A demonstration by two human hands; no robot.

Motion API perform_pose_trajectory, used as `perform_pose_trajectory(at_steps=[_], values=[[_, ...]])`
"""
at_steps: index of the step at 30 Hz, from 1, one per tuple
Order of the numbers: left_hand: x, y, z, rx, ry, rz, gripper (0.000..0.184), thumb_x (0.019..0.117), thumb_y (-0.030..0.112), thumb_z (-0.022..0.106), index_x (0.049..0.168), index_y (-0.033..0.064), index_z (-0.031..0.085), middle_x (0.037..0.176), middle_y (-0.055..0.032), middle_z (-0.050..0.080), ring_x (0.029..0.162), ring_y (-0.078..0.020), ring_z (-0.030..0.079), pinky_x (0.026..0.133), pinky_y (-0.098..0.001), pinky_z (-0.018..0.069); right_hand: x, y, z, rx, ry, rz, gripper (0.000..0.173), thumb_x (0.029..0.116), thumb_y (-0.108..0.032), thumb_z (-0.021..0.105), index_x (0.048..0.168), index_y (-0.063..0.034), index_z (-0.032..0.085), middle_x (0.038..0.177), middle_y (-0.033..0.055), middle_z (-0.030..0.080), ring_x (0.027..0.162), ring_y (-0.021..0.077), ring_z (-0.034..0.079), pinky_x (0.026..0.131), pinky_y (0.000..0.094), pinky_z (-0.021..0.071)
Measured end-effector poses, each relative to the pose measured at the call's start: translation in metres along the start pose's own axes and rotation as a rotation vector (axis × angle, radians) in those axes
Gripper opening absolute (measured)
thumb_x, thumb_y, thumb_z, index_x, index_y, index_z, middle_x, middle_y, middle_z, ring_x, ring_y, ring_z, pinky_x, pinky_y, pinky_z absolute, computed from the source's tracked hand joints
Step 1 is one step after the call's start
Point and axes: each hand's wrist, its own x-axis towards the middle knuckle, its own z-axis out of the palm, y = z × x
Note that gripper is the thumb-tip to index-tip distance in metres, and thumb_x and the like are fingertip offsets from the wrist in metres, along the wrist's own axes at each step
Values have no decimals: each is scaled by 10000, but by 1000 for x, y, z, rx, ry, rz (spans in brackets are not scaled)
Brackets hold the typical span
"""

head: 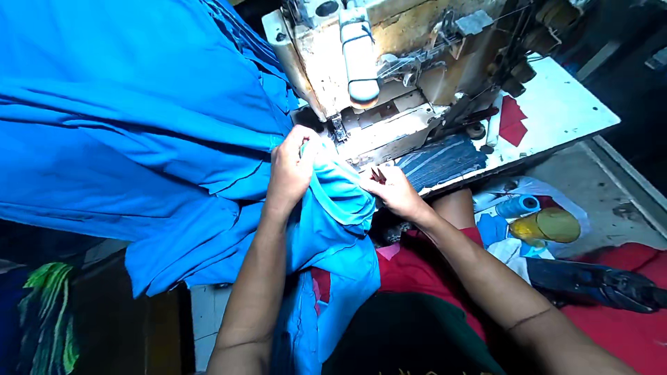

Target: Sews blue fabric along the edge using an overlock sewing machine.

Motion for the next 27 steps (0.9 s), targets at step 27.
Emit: perform_pose_trajectory(at_steps=[27], values=[[82,-58,50,106,118,-62,321,863,351,761,1053,94,730,1025,-79,738,1031,-195,695,911,-472,547,13,-18,7,129,227,-51,159,881,16,669,1030,-22,711,637,15,553,513,89,492,466,241,431]])
